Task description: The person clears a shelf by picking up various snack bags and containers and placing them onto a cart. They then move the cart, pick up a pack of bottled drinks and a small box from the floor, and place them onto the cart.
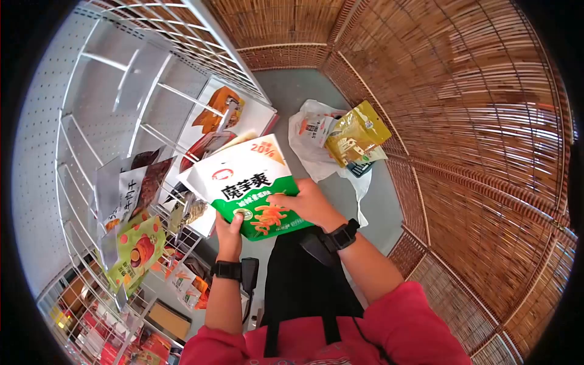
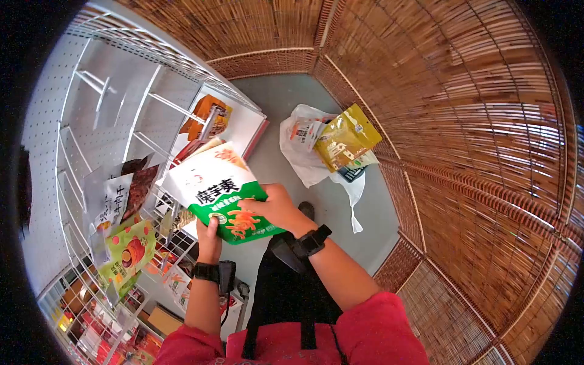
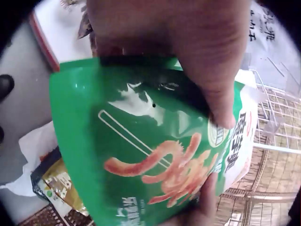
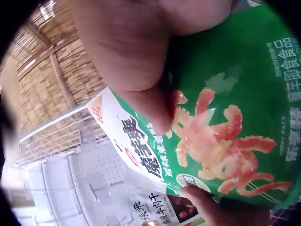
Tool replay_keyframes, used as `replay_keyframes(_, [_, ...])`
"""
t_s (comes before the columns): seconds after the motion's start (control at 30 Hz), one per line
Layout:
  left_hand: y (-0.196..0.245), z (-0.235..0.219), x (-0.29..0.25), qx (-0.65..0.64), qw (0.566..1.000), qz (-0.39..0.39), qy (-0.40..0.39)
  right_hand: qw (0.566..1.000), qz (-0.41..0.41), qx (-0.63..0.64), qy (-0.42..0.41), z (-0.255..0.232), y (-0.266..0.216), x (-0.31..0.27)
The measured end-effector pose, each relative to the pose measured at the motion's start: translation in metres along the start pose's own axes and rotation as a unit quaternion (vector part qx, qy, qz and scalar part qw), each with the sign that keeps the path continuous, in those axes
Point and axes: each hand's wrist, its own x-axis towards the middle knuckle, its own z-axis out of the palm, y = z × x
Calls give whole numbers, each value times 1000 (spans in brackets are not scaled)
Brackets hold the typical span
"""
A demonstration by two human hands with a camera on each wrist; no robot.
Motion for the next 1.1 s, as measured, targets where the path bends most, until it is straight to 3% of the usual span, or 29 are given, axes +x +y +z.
replay_keyframes(0.07, [-13, 21, 7, -205, 975, -76, 36, 996, 72, 33, 38, -10, 25, -7])
replay_keyframes(0.1, [-18, 25, 5, -181, 974, -125, 48, 994, 92, 54, 36, -15, 40, -10])
replay_keyframes(0.2, [-26, 41, 4, -214, 961, -170, 41, 988, 95, 107, 50, -21, 63, -24])
replay_keyframes(0.33, [-28, 57, 3, -168, 971, -166, 44, 993, 88, 69, 35, -28, 95, -50])
replay_keyframes(0.47, [-45, 76, -3, -57, 980, -192, 20, 976, 148, 112, 112, -37, 141, -75])
replay_keyframes(0.53, [-57, 85, -7, -13, 973, -226, -30, 974, 157, 110, 124, -45, 155, -85])
replay_keyframes(0.7, [-85, 105, -6, -73, 934, -336, -102, 973, 164, 25, 160, -67, 171, -109])
replay_keyframes(0.77, [-73, 109, 1, -23, 879, -441, -180, 961, 185, 49, 200, -76, 192, -113])
replay_keyframes(0.87, [-102, 114, 9, -3, 868, -440, -231, 957, 209, 14, 200, -88, 211, -115])
replay_keyframes(1.0, [-128, 132, 31, 44, 882, -413, -222, 957, 196, -57, 204, -104, 255, -106])
replay_keyframes(1.07, [-149, 144, 49, 98, 890, -397, -203, 934, 269, -121, 202, -113, 249, -87])
replay_keyframes(1.1, [-165, 150, 59, 166, 903, -335, -211, 934, 270, -124, 196, -117, 270, -79])
